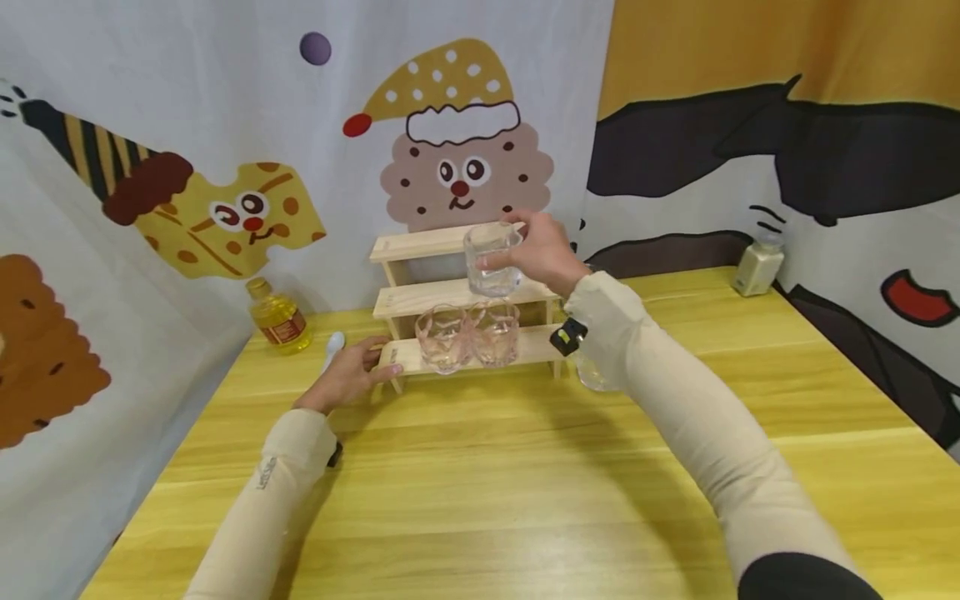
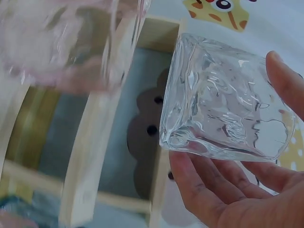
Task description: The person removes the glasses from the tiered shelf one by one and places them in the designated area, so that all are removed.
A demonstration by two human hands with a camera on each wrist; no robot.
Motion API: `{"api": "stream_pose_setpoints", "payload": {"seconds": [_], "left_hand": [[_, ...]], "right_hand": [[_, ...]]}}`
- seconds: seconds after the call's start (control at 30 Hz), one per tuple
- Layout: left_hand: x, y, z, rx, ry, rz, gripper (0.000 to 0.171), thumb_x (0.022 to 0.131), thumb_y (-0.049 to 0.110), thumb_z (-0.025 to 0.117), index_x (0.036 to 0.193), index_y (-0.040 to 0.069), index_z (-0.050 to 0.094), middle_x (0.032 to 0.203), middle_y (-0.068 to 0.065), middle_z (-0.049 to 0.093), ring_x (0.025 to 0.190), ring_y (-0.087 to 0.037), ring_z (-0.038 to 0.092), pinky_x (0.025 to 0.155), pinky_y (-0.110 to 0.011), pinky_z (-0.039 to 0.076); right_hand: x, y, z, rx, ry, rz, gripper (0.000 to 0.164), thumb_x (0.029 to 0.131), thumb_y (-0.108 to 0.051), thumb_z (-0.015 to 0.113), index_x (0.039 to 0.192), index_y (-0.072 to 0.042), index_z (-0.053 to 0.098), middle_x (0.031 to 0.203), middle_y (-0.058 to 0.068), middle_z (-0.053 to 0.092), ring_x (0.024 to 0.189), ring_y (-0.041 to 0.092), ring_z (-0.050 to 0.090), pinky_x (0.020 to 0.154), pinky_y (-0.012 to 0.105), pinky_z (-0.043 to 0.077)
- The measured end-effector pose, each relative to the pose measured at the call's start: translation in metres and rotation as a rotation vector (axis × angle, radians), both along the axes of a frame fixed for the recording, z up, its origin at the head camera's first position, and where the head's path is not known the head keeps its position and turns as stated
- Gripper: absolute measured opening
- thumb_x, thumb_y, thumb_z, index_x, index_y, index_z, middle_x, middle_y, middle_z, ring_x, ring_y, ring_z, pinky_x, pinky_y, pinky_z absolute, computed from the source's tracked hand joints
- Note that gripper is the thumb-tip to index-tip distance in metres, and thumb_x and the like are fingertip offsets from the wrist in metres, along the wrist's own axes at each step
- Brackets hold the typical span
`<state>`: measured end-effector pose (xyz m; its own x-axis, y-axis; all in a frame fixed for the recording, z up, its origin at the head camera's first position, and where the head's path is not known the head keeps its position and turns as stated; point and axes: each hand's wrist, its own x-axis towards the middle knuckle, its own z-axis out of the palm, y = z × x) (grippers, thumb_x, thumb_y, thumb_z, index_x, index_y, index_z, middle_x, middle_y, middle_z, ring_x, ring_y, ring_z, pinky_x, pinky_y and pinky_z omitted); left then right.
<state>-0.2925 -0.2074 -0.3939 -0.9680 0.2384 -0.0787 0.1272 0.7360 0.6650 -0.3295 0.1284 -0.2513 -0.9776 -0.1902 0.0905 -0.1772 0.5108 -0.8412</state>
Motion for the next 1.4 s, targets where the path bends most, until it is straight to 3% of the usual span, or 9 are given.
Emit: {"api": "stream_pose_setpoints", "payload": {"seconds": [0.23, 0.5, 0.67, 0.93, 1.13, 1.23, 1.4], "left_hand": [[0.001, 0.001, 0.003, 0.008, 0.004, 0.001, 0.077, 0.097, 0.039, 0.067, 0.157, 0.007, 0.031, 0.151, -0.022, 0.049, 0.140, -0.035, 0.050, 0.116, -0.051, 0.042], [0.001, -0.001, -0.001, 0.006, 0.009, -0.003, 0.077, 0.096, 0.040, 0.068, 0.156, 0.006, 0.033, 0.149, -0.024, 0.051, 0.139, -0.036, 0.052, 0.114, -0.051, 0.044], [0.001, -0.002, -0.001, 0.001, 0.011, 0.002, 0.079, 0.096, 0.041, 0.068, 0.157, 0.006, 0.032, 0.149, -0.023, 0.051, 0.139, -0.035, 0.051, 0.115, -0.051, 0.044], [0.001, 0.000, -0.002, 0.012, 0.010, 0.005, 0.078, 0.095, 0.040, 0.069, 0.156, 0.007, 0.033, 0.149, -0.022, 0.051, 0.139, -0.035, 0.051, 0.116, -0.050, 0.042], [0.001, -0.001, -0.002, 0.010, 0.014, 0.007, 0.077, 0.095, 0.040, 0.069, 0.156, 0.007, 0.034, 0.149, -0.022, 0.052, 0.139, -0.034, 0.052, 0.116, -0.050, 0.043], [0.001, -0.001, -0.002, 0.008, 0.020, 0.007, 0.077, 0.096, 0.039, 0.068, 0.156, 0.006, 0.034, 0.148, -0.022, 0.052, 0.139, -0.035, 0.052, 0.115, -0.050, 0.043], [0.001, 0.001, -0.002, 0.006, 0.021, 0.003, 0.076, 0.096, 0.038, 0.068, 0.156, 0.007, 0.034, 0.148, -0.022, 0.053, 0.139, -0.034, 0.052, 0.115, -0.050, 0.044]], "right_hand": [[0.008, 0.045, 0.007, 0.031, 0.028, -0.040, 0.086, 0.083, -0.040, 0.083, 0.153, -0.016, 0.041, 0.145, 0.020, 0.041, 0.107, 0.029, 0.054, 0.084, 0.038, 0.054], [-0.003, 0.093, -0.002, 0.084, 0.022, -0.118, 0.095, 0.083, -0.043, 0.081, 0.158, -0.013, 0.031, 0.156, 0.025, 0.033, 0.125, 0.040, 0.047, 0.101, 0.055, 0.050], [-0.014, 0.119, -0.013, 0.128, 0.022, -0.179, 0.097, 0.084, -0.045, 0.080, 0.159, -0.012, 0.029, 0.153, 0.027, 0.034, 0.125, 0.042, 0.045, 0.100, 0.058, 0.048], [-0.029, 0.150, -0.034, 0.081, -0.018, -0.307, 0.096, 0.087, -0.042, 0.078, 0.160, -0.009, 0.025, 0.157, 0.030, 0.027, 0.122, 0.043, 0.047, 0.104, 0.061, 0.048], [-0.041, 0.165, -0.053, 0.054, -0.027, -0.392, 0.097, 0.085, -0.040, 0.080, 0.159, -0.007, 0.025, 0.142, 0.027, 0.040, 0.118, 0.039, 0.049, 0.101, 0.058, 0.051], [-0.046, 0.170, -0.064, 0.054, -0.048, -0.413, 0.100, 0.084, -0.041, 0.080, 0.160, -0.007, 0.024, 0.147, 0.029, 0.040, 0.123, 0.043, 0.049, 0.101, 0.057, 0.051], [-0.051, 0.177, -0.082, 0.091, -0.076, -0.430, 0.099, 0.085, -0.043, 0.079, 0.160, -0.007, 0.026, 0.158, 0.031, 0.033, 0.115, 0.043, 0.055, 0.078, 0.045, 0.055]]}}
